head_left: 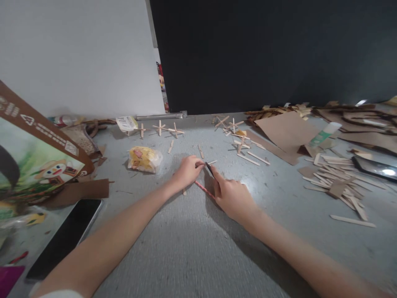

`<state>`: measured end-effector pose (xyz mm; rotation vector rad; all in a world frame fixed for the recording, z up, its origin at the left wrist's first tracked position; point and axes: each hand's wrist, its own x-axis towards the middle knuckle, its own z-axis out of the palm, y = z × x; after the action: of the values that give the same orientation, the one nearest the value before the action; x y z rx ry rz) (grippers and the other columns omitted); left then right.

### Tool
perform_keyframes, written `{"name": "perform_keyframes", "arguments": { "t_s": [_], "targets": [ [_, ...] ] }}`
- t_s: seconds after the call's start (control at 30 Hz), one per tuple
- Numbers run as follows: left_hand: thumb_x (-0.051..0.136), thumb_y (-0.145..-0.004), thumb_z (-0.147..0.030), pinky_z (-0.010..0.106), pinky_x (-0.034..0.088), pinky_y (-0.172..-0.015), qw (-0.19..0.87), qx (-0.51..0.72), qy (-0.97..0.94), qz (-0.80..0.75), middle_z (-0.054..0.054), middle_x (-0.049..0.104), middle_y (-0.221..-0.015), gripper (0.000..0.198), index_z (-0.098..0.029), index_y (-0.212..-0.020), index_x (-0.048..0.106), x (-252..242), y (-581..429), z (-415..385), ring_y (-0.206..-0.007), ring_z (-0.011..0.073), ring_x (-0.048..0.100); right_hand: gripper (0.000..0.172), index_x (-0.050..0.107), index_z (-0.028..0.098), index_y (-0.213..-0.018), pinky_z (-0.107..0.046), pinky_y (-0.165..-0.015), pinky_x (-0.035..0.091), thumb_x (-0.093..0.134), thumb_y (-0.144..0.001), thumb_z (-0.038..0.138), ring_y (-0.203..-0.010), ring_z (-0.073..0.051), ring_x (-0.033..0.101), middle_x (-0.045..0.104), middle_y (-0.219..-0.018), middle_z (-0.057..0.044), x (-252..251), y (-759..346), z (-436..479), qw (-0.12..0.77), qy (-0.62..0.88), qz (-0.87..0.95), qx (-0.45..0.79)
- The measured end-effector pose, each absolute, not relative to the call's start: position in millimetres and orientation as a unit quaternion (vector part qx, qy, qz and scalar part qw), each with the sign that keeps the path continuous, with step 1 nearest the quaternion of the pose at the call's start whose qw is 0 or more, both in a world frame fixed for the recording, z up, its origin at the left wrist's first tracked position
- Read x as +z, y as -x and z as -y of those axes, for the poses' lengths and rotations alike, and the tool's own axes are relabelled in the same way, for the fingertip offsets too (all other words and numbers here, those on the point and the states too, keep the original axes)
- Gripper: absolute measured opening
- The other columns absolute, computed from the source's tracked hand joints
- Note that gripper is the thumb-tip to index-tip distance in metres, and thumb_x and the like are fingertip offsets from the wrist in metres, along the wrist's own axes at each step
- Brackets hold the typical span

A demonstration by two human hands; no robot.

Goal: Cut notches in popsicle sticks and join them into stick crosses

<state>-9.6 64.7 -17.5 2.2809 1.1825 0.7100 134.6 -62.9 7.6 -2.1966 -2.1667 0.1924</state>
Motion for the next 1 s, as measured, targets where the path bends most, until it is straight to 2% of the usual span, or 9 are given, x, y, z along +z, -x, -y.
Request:
{"name": "perform_keyframes", "arguments": {
  "t_s": [0.17, 0.37, 0.63, 0.77, 1.0],
  "targets": [
    [0.066, -0.095, -0.013, 0.031, 0.049, -0.081, 0.226, 0.252, -0.838, -0.428, 0.004, 0.072, -0.081, 0.021, -0.020, -0.084, 0.082, -18, 9, -65, -0.081, 0.0199, 0.067, 0.063, 0.037, 0.018, -0.167, -0.033, -0.068, 0.049, 0.043, -0.105, 0.023, -0.076, -0.027, 0.077, 0.081, -0.088, -0.015, 7, -133, 61, 0.027, 0.711, 0.700, 0.056],
    [0.068, -0.094, -0.014, 0.033, 0.053, -0.084, 0.232, 0.257, -0.829, -0.439, 0.006, 0.077, -0.089, 0.017, -0.020, -0.089, 0.083, -20, 8, -66, -0.086, 0.0209, 0.070, 0.063, 0.038, 0.018, -0.167, -0.031, -0.066, 0.047, 0.043, -0.105, 0.023, -0.075, -0.026, 0.076, 0.081, -0.089, -0.015, 6, -134, 63, 0.040, 0.710, 0.701, 0.056],
    [0.068, -0.095, -0.016, 0.034, 0.054, -0.086, 0.249, 0.267, -0.825, -0.431, 0.006, 0.077, -0.086, 0.017, -0.021, -0.090, 0.084, -21, 10, -67, -0.084, 0.0203, 0.069, 0.063, 0.036, 0.018, -0.168, -0.034, -0.067, 0.049, 0.042, -0.106, 0.026, -0.079, -0.028, 0.077, 0.081, -0.092, -0.017, 7, -133, 57, 0.027, 0.709, 0.703, 0.055],
    [0.070, -0.095, -0.017, 0.036, 0.054, -0.089, 0.252, 0.271, -0.819, -0.438, 0.008, 0.079, -0.090, 0.014, -0.020, -0.091, 0.083, -20, 9, -66, -0.086, 0.0216, 0.070, 0.061, 0.039, 0.018, -0.166, -0.033, -0.064, 0.048, 0.041, -0.105, 0.023, -0.074, -0.027, 0.076, 0.081, -0.087, -0.015, 1, -137, 59, 0.037, 0.707, 0.704, 0.043],
    [0.069, -0.094, -0.019, 0.038, 0.055, -0.089, 0.250, 0.275, -0.821, -0.434, 0.008, 0.081, -0.094, 0.015, -0.021, -0.089, 0.083, -20, 11, -67, -0.088, 0.0235, 0.072, 0.059, 0.043, 0.015, -0.165, -0.029, -0.054, 0.041, 0.034, -0.107, 0.023, -0.058, -0.022, 0.070, 0.080, -0.080, -0.011, -10, -145, 67, 0.104, 0.708, 0.698, 0.011]
  ]
}}
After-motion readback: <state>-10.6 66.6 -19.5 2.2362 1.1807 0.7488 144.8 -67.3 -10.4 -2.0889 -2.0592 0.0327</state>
